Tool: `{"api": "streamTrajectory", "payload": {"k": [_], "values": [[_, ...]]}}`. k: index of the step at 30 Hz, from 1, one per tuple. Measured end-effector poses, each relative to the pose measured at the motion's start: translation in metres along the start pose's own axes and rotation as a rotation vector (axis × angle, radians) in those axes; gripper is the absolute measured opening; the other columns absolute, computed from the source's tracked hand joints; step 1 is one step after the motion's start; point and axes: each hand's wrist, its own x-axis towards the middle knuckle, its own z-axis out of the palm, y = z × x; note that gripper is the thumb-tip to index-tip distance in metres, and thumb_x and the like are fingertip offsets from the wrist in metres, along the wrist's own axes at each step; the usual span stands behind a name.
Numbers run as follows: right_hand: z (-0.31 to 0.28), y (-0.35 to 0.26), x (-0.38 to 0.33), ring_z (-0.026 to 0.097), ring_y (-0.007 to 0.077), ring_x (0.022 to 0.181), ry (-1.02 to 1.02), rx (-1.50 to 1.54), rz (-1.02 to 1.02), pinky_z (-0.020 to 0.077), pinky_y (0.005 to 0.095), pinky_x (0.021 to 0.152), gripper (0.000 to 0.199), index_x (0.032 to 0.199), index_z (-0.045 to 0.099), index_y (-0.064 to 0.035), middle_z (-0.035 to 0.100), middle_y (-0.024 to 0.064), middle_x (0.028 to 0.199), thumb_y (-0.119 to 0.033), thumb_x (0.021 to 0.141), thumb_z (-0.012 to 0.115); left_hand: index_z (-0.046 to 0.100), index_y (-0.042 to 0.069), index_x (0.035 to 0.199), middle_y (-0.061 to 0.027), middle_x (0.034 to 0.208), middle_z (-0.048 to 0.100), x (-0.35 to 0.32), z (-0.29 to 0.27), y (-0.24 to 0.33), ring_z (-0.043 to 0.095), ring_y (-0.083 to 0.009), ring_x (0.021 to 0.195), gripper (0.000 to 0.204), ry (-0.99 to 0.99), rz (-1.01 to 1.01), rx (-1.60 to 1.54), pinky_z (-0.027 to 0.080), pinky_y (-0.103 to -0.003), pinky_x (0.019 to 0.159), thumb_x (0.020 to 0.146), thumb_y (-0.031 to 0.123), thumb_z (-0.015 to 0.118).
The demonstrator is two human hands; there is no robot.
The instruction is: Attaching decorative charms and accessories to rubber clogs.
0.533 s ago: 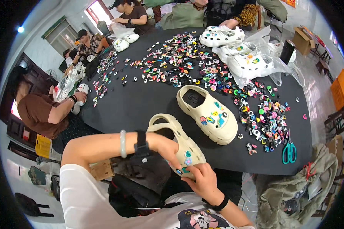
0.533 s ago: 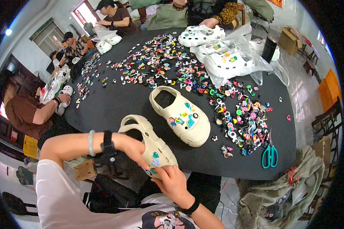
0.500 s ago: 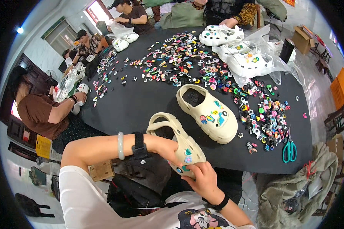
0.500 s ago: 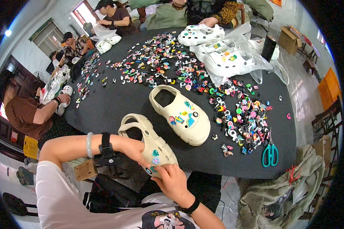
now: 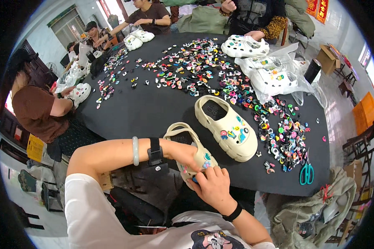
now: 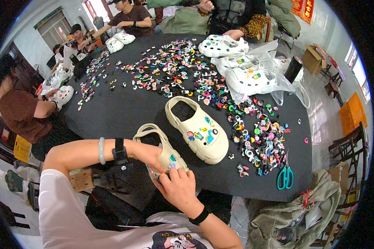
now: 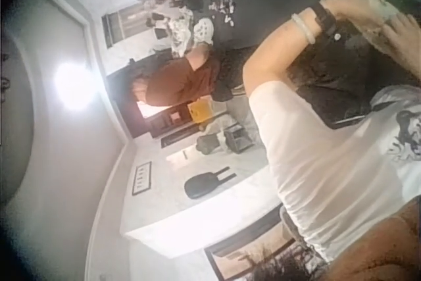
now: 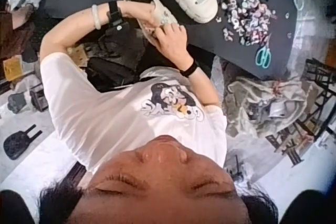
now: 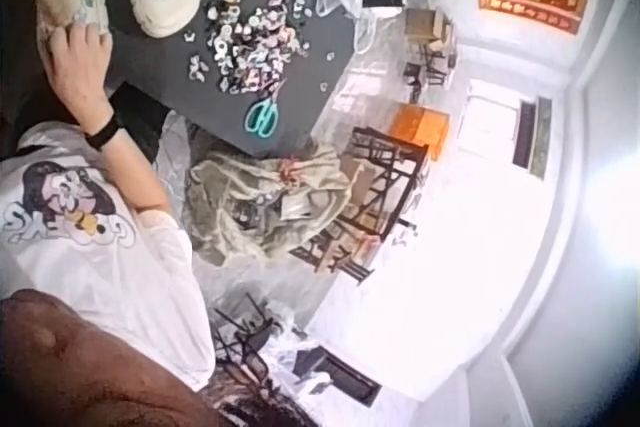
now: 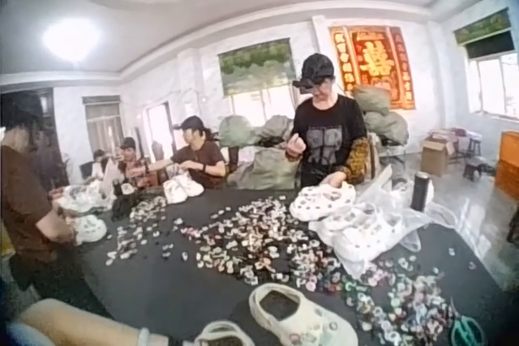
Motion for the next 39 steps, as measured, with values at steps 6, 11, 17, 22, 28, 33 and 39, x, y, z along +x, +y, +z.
{"api": "streamTrajectory", "payload": {"k": [6, 11, 17, 22, 28, 33, 39], "values": [[0.001, -0.004, 0.005, 0.047, 0.025, 0.068, -0.066, -0.041, 0.001, 0.0319, 0.0379, 0.059, 0.02, 0.071, 0.056, -0.0157, 0.046, 0.0066, 0.073, -0.028, 0.076, 0.071, 0.059, 0.002, 0.117, -0.0053, 0.107, 0.065, 0.008, -0.011, -0.019, 0.059, -0.0128, 0.098, 0.038, -0.035, -0.029, 0.003, 0.048, -0.03, 0.087, 0.083, 0.015, 0.069], [0.003, -0.002, 0.001, 0.045, 0.0241, 0.066, -0.04, -0.018, -0.011, 0.0304, 0.0374, 0.059, 0.022, 0.068, 0.052, -0.0161, 0.043, 0.0051, 0.071, -0.024, 0.074, 0.072, 0.061, 0.001, 0.115, -0.0057, 0.105, 0.067, 0.002, -0.01, -0.006, 0.06, -0.0128, 0.095, 0.036, -0.096, 0.006, 0.029, 0.048, -0.029, 0.085, 0.085, 0.02, 0.068], [0.01, 0.001, -0.006, 0.049, 0.0172, 0.071, 0.006, -0.025, -0.05, 0.0336, 0.0355, 0.063, 0.013, 0.081, 0.061, -0.0198, 0.045, -0.0016, 0.075, -0.019, 0.07, 0.068, 0.059, 0.001, 0.117, -0.0065, 0.109, 0.066, 0.001, -0.008, -0.011, 0.06, -0.0131, 0.096, 0.039, -0.077, 0.055, 0.042, 0.048, -0.03, 0.088, 0.086, 0.023, 0.069], [0.004, 0.001, 0.002, 0.046, 0.0175, 0.063, 0.041, 0.001, -0.073, 0.0315, 0.0343, 0.06, 0.022, 0.067, 0.052, -0.0141, 0.043, -0.0003, 0.068, -0.016, 0.073, 0.073, 0.058, 0.0, 0.118, -0.0082, 0.109, 0.066, -0.004, -0.014, 0.003, 0.059, -0.0127, 0.097, 0.04, -0.079, 0.034, 0.099, 0.049, -0.03, 0.087, 0.086, 0.022, 0.069], [0.007, 0.003, 0.003, 0.048, 0.0195, 0.064, 0.022, 0.044, -0.032, 0.0324, 0.0354, 0.061, 0.024, 0.066, 0.051, -0.0132, 0.044, 0.0013, 0.067, -0.017, 0.074, 0.073, 0.06, 0.0, 0.114, -0.0084, 0.104, 0.067, 0.004, -0.015, -0.015, 0.059, -0.0118, 0.095, 0.037, -0.055, 0.113, 0.068, 0.049, -0.03, 0.085, 0.087, 0.023, 0.068], [0.005, -0.001, 0.004, 0.049, 0.0218, 0.066, -0.003, 0.075, -0.036, 0.033, 0.0374, 0.062, 0.022, 0.068, 0.051, -0.012, 0.045, 0.0032, 0.068, -0.016, 0.074, 0.072, 0.062, 0.002, 0.111, -0.007, 0.1, 0.068, -0.008, -0.012, -0.006, 0.061, -0.0129, 0.09, 0.033, -0.016, 0.118, 0.138, 0.05, -0.031, 0.082, 0.088, 0.025, 0.067], [-0.001, -0.001, 0.003, 0.05, 0.0267, 0.069, -0.04, 0.074, -0.015, 0.0333, 0.0401, 0.064, 0.02, 0.07, 0.052, -0.01, 0.047, 0.0067, 0.071, -0.014, 0.072, 0.072, 0.063, 0.002, 0.107, -0.0081, 0.094, 0.068, -0.001, -0.009, -0.008, 0.061, -0.0139, 0.085, 0.037, 0.007, 0.229, 0.284, 0.049, -0.032, 0.077, 0.084, 0.031, 0.069]]}}
